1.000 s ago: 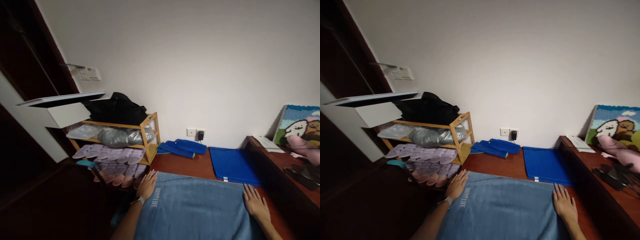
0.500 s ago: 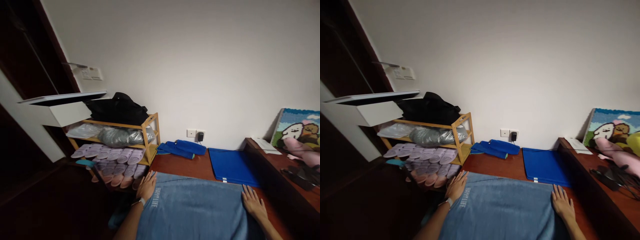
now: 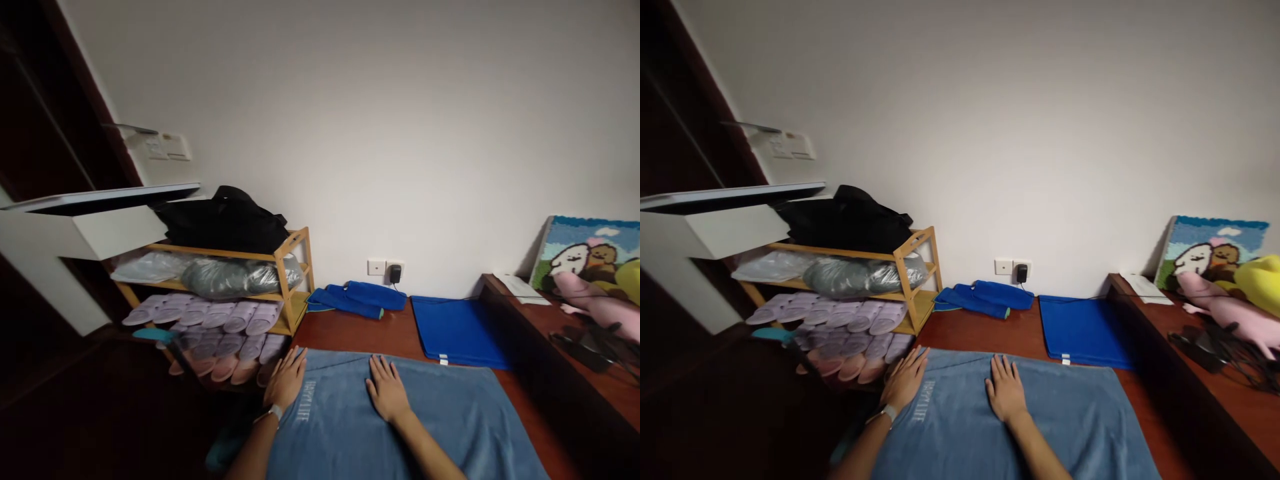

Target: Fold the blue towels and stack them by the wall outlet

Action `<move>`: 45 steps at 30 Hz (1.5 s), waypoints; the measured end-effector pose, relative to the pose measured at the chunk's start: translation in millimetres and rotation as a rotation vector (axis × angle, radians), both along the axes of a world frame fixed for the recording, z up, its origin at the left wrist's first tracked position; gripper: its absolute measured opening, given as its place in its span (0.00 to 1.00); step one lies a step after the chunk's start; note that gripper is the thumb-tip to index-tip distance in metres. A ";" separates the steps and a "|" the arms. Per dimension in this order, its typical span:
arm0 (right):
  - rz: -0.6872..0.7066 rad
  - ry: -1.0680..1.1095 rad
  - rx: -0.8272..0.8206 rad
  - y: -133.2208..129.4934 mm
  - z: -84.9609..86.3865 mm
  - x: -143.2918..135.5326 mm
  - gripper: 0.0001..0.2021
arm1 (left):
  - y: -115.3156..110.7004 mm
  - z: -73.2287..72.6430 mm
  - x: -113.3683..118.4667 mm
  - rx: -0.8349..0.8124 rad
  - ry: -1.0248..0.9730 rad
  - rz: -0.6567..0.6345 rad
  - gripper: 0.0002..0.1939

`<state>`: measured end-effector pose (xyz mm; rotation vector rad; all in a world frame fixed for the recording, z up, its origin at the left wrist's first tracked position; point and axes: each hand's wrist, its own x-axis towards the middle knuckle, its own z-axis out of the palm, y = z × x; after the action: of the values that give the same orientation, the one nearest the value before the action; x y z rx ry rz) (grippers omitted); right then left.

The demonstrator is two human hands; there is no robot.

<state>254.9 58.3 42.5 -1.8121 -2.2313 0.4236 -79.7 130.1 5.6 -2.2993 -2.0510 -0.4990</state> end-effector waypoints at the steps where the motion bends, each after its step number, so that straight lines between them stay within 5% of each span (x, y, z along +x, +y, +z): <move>1: -0.002 -0.004 -0.012 0.4 -1.0 0.7 0.33 | 1.4 -1.4 -0.7 0.008 0.000 0.000 0.25; 4: -0.094 -0.045 -0.012 -6.1 -10.8 42.3 0.33 | 4.5 -3.2 -1.6 0.015 0.004 0.004 0.25; 12: -0.518 -0.266 0.008 -50.7 -47.2 252.4 0.34 | 7.1 -3.4 -1.1 0.027 0.004 0.002 0.25; 16: -0.603 -0.229 0.046 -64.3 -63.7 304.1 0.35 | 8.4 -4.7 -1.3 0.033 0.014 0.021 0.25; 25: -0.544 -0.223 0.144 -57.1 -63.0 300.6 0.35 | 6.4 -1.1 -1.8 0.066 0.025 -0.019 0.26; 37: -0.561 -0.262 -0.009 -44.8 -69.3 294.8 0.36 | 9.2 -4.9 0.2 0.022 0.085 0.005 0.26; 45: -0.585 -0.212 -0.056 -45.5 -41.4 280.0 0.36 | 3.2 16.9 2.3 0.017 0.081 0.038 0.26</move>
<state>534.9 12.8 1.1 -2.5080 -1.6851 0.1832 -77.4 133.2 22.5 -2.2280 -2.0410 -0.4136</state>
